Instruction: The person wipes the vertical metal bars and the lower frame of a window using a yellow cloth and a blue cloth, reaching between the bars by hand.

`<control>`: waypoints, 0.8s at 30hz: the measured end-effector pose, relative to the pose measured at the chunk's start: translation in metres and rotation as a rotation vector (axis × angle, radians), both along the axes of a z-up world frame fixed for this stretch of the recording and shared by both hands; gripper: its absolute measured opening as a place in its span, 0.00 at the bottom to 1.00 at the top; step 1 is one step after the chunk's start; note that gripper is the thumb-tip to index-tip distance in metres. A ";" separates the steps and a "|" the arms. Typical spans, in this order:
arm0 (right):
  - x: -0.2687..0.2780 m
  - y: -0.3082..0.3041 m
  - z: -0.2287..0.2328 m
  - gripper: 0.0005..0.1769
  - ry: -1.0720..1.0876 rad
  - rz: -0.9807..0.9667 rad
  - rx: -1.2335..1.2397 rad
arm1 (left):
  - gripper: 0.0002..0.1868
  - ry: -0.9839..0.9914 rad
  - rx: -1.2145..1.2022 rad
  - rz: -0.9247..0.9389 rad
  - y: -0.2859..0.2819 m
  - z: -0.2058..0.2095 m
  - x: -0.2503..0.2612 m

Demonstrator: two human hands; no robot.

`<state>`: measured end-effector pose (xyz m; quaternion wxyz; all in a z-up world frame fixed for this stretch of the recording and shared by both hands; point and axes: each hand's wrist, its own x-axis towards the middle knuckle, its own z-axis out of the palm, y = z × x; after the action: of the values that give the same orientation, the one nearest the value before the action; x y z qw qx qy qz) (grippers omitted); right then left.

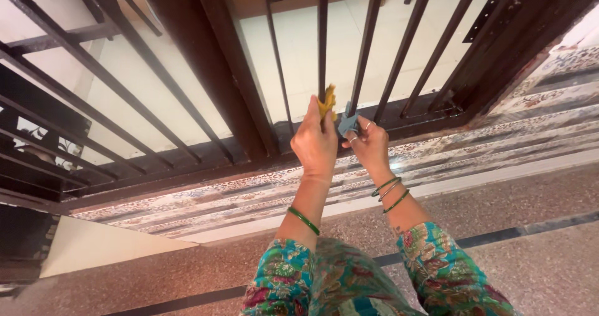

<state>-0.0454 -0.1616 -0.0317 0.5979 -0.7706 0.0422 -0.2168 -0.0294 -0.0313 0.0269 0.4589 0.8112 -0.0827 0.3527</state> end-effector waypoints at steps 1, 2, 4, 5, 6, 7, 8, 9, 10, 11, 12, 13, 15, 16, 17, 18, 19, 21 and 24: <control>0.002 -0.001 -0.002 0.12 -0.023 0.015 0.017 | 0.22 -0.015 0.009 -0.001 0.000 -0.009 0.000; 0.003 -0.002 -0.005 0.11 -0.046 0.031 0.032 | 0.22 -0.029 0.016 -0.002 0.000 -0.017 0.001; 0.006 -0.002 -0.009 0.11 -0.051 0.030 0.058 | 0.21 -0.009 0.069 0.024 0.002 -0.031 0.001; 0.006 -0.003 -0.009 0.10 -0.053 0.030 0.070 | 0.21 0.001 0.095 0.038 0.002 -0.036 0.001; 0.006 -0.003 -0.009 0.10 -0.056 0.025 0.067 | 0.21 0.085 0.142 0.035 0.004 -0.039 0.002; 0.005 -0.002 -0.008 0.11 -0.060 0.021 0.064 | 0.22 0.168 0.189 0.031 0.005 -0.042 0.002; 0.004 -0.001 -0.006 0.11 -0.062 0.017 0.062 | 0.22 0.253 0.235 0.029 0.007 -0.045 0.000; 0.002 0.001 -0.004 0.11 -0.050 0.001 0.034 | 0.22 0.259 0.262 0.028 0.009 -0.048 -0.001; 0.000 0.002 -0.002 0.11 -0.039 -0.016 0.006 | 0.22 0.262 0.288 0.026 0.011 -0.049 -0.003; -0.002 0.004 0.000 0.11 -0.029 -0.033 -0.022 | 0.22 0.266 0.314 0.025 0.014 -0.050 -0.006; -0.004 0.006 0.000 0.12 -0.038 -0.057 -0.056 | 0.22 0.258 0.296 0.011 0.017 -0.051 -0.010; -0.008 0.008 -0.001 0.13 -0.047 -0.081 -0.089 | 0.22 0.250 0.278 -0.002 0.021 -0.051 -0.015; -0.013 0.014 -0.006 0.15 -0.051 -0.174 -0.202 | 0.22 0.121 0.191 0.013 0.032 -0.046 -0.024; -0.018 0.020 -0.011 0.16 -0.042 -0.243 -0.281 | 0.22 0.005 0.122 0.041 0.040 -0.042 -0.030; -0.021 0.024 -0.016 0.17 -0.033 -0.312 -0.360 | 0.22 -0.112 0.053 0.069 0.047 -0.036 -0.033; -0.023 0.027 -0.019 0.18 -0.043 -0.332 -0.340 | 0.23 -0.176 0.026 0.090 0.054 -0.029 -0.033; -0.026 0.031 -0.020 0.19 -0.053 -0.351 -0.320 | 0.24 -0.241 -0.001 0.111 0.061 -0.021 -0.032; -0.028 0.039 -0.016 0.19 -0.074 -0.365 -0.263 | 0.25 -0.290 -0.061 0.136 0.066 -0.006 -0.027; -0.029 0.049 0.006 0.19 -0.151 -0.372 -0.224 | 0.25 -0.225 -0.077 0.130 0.060 0.008 -0.011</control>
<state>-0.0743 -0.1122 -0.0255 0.4598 -0.7926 0.1145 -0.3837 -0.0404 0.0290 0.0345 0.4539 0.7518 -0.0675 0.4735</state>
